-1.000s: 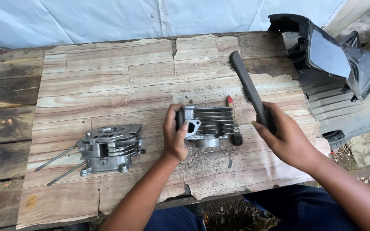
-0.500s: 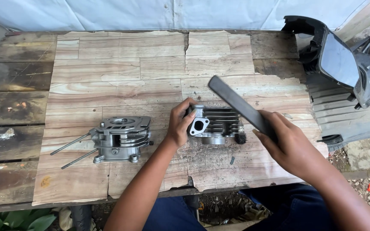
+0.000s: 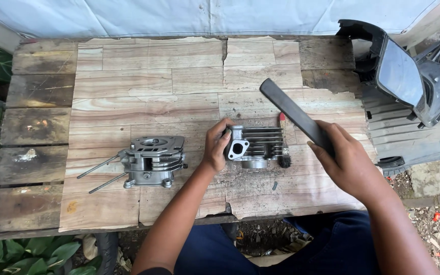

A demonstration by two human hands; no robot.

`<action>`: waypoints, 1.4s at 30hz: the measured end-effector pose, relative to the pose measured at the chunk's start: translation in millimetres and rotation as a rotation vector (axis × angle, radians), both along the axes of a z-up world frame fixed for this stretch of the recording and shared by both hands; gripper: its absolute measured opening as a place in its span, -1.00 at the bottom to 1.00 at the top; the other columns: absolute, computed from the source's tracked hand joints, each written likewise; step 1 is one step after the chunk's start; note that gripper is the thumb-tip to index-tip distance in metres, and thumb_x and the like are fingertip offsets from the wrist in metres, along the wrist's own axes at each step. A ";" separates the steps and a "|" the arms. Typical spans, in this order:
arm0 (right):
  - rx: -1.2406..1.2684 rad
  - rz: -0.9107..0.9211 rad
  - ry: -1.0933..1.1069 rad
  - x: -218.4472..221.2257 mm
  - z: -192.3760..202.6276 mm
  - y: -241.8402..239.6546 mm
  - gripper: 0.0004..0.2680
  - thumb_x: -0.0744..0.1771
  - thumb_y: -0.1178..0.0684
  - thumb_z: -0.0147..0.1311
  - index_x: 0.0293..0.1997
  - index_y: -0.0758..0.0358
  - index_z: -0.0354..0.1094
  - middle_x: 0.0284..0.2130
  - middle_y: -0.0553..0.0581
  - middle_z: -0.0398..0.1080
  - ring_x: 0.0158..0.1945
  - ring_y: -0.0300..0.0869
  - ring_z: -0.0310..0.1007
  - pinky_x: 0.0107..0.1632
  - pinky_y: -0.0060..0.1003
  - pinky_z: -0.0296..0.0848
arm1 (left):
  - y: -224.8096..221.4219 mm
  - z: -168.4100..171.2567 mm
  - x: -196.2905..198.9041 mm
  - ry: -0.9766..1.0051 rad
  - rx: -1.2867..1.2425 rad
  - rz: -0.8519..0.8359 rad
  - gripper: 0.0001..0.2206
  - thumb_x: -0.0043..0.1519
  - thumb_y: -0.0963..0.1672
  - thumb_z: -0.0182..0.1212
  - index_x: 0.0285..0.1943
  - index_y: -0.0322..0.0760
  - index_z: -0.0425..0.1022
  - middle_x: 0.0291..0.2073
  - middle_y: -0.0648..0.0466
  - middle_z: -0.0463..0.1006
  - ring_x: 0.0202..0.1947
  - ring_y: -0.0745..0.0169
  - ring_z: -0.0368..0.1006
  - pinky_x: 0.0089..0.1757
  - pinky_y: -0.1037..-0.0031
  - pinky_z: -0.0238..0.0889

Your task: Using a metal file to smooth and reshape the edges of an engine cylinder component.

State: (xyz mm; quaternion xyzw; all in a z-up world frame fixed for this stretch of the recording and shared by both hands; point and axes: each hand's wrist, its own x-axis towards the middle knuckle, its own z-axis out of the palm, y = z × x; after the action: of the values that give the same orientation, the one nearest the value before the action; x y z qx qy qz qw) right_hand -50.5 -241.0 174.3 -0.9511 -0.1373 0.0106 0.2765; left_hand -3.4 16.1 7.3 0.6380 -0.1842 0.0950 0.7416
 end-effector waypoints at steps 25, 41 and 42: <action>-0.148 0.037 0.006 -17.6 -16.5 -9.6 -0.58 0.32 0.09 0.03 0.37 0.26 0.15 -0.20 0.20 0.46 -0.55 -0.09 0.49 -0.43 -0.15 0.55 | 7.7 -7.5 3.0 0.186 0.023 -0.098 -0.74 0.12 0.04 0.14 -0.32 -0.17 0.36 -0.53 0.15 0.39 -0.59 0.29 0.30 -0.52 0.43 0.22; -0.120 -0.006 -0.003 -27.6 1.9 -12.6 -0.60 0.32 -0.03 0.06 0.35 0.03 0.22 -0.27 0.16 0.41 -0.42 0.14 0.46 -0.35 0.04 0.44 | 4.2 14.2 -4.2 0.185 0.011 0.036 -0.67 0.28 0.05 0.01 -0.49 -0.13 0.30 -0.62 0.26 0.20 -0.50 0.45 0.08 -0.37 0.55 -0.03; -0.116 0.002 -0.005 -26.4 0.9 -14.5 -0.61 0.32 -0.06 0.07 0.33 0.00 0.26 -0.32 0.19 0.37 -0.30 0.29 0.50 -0.29 0.15 0.49 | 4.8 14.1 -2.8 0.179 0.003 0.042 -0.70 0.32 -0.02 0.02 -0.50 -0.11 0.31 -0.61 0.26 0.24 -0.48 0.48 0.11 -0.38 0.61 0.01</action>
State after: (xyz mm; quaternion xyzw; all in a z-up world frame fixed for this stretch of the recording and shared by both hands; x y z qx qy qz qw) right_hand -76.9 -255.5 175.2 -0.9654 -0.1379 0.0164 0.2206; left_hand -6.2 20.9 21.3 0.6489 -0.1037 0.0528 0.7519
